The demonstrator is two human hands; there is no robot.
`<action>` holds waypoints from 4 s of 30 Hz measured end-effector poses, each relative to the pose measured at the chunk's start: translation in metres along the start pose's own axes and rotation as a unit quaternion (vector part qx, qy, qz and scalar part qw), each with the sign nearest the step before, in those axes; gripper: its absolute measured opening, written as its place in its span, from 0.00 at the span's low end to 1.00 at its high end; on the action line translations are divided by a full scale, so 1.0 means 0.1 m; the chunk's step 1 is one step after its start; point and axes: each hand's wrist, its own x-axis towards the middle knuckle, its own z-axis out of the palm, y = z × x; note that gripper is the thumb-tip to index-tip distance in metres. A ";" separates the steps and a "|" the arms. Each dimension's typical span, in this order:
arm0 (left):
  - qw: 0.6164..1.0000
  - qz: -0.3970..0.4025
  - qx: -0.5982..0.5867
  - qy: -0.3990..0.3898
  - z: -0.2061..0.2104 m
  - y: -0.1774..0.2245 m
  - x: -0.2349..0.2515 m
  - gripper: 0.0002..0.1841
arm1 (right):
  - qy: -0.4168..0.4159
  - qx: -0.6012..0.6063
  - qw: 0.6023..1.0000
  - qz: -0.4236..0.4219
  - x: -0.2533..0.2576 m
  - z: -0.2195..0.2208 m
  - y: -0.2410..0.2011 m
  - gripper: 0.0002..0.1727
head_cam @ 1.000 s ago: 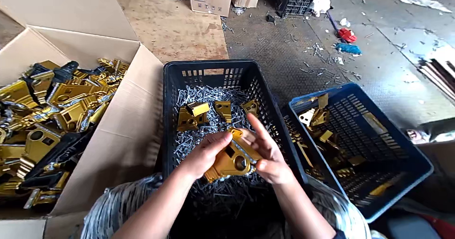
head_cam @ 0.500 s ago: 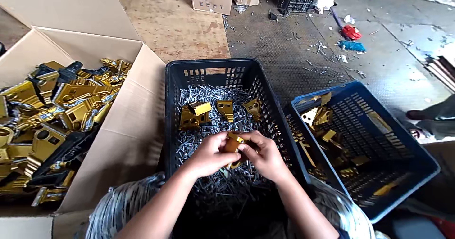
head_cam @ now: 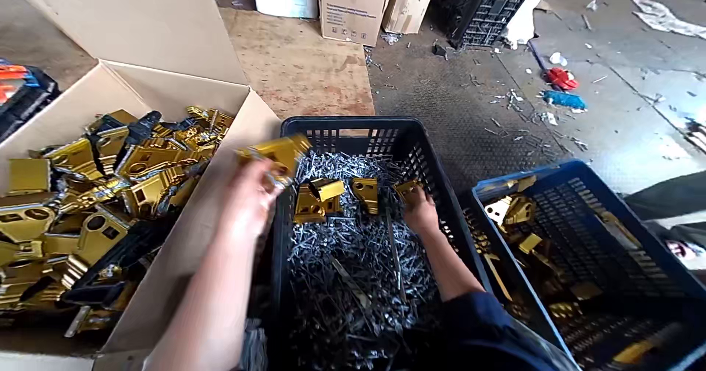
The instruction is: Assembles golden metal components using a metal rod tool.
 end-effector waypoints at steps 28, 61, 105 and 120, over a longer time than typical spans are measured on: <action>0.986 -0.004 0.110 -0.124 0.36 -0.16 -0.34 0.37 | -0.161 -0.183 0.960 -0.141 -0.34 0.27 -0.27 0.18; 0.936 -0.160 -0.114 -0.291 0.73 -0.83 -1.24 0.35 | -0.044 0.644 0.739 -0.195 -1.84 -0.37 -0.32 0.10; 0.908 0.178 0.324 -0.197 0.38 -0.23 -0.73 0.15 | -0.007 0.261 0.934 -0.242 -1.54 -0.62 -0.15 0.12; 0.929 0.033 0.204 -0.307 0.65 -0.63 -1.08 0.17 | 0.277 0.146 0.848 -0.427 -1.63 -0.34 -0.09 0.16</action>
